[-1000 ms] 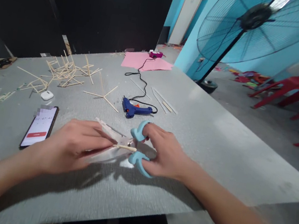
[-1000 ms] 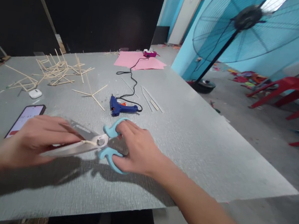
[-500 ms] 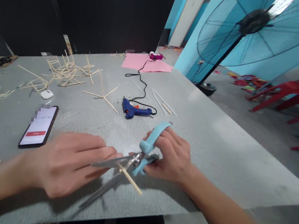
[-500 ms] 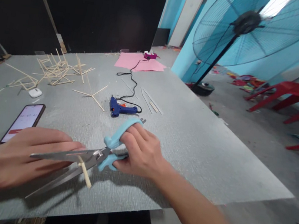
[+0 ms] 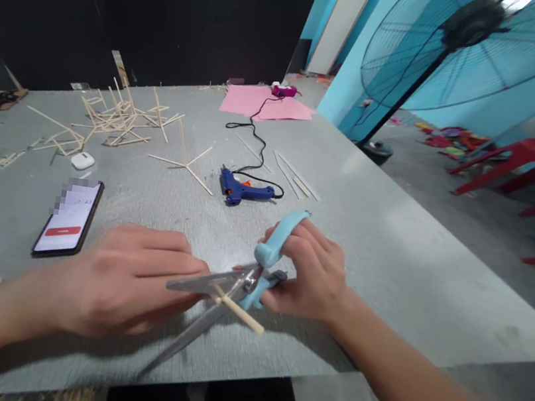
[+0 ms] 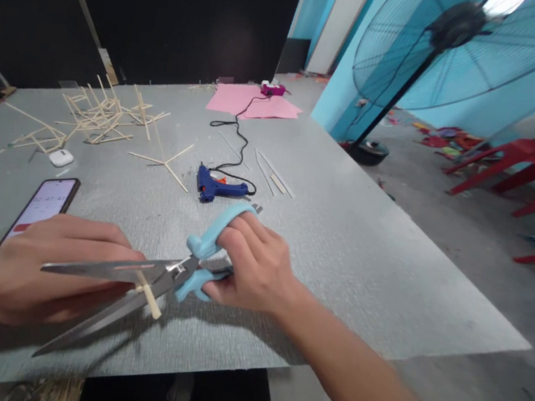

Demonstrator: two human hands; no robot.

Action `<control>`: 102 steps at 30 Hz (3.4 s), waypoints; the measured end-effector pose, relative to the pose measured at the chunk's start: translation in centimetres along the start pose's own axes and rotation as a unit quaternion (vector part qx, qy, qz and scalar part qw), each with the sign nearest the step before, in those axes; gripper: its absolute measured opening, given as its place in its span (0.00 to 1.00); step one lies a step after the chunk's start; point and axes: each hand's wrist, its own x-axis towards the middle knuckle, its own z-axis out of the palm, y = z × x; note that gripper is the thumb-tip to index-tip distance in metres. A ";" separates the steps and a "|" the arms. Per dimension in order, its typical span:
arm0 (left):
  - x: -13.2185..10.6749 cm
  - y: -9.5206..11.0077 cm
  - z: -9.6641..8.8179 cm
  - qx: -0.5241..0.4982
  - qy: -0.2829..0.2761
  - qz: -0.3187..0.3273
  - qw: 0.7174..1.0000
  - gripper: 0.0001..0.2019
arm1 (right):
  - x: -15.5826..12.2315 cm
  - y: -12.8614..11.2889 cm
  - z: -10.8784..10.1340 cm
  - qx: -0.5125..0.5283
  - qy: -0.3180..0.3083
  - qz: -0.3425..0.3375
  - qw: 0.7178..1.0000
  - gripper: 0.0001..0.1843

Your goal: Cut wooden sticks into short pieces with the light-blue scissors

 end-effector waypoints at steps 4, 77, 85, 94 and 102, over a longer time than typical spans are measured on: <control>0.1 0.0 0.2 -0.035 0.011 -0.017 0.999 0.10 | 0.3 -0.2 -0.2 0.016 0.005 -0.005 1.000 0.21; 0.5 -0.3 -0.4 -0.050 -0.028 -0.098 0.993 0.11 | 1.4 0.5 -0.6 0.009 -0.033 -0.082 0.996 0.09; 0.5 -0.1 0.1 -0.059 -0.028 -0.114 0.991 0.09 | 1.4 0.6 -0.7 0.022 -0.046 -0.080 0.995 0.08; 0.0 0.0 -0.1 -0.037 -0.042 -0.080 0.995 0.08 | 1.4 0.3 -0.6 0.035 -0.023 -0.069 0.997 0.09; -0.6 0.7 -0.3 0.000 -0.054 -0.075 0.996 0.10 | 1.3 -0.1 -0.5 0.022 0.029 -0.083 0.996 0.07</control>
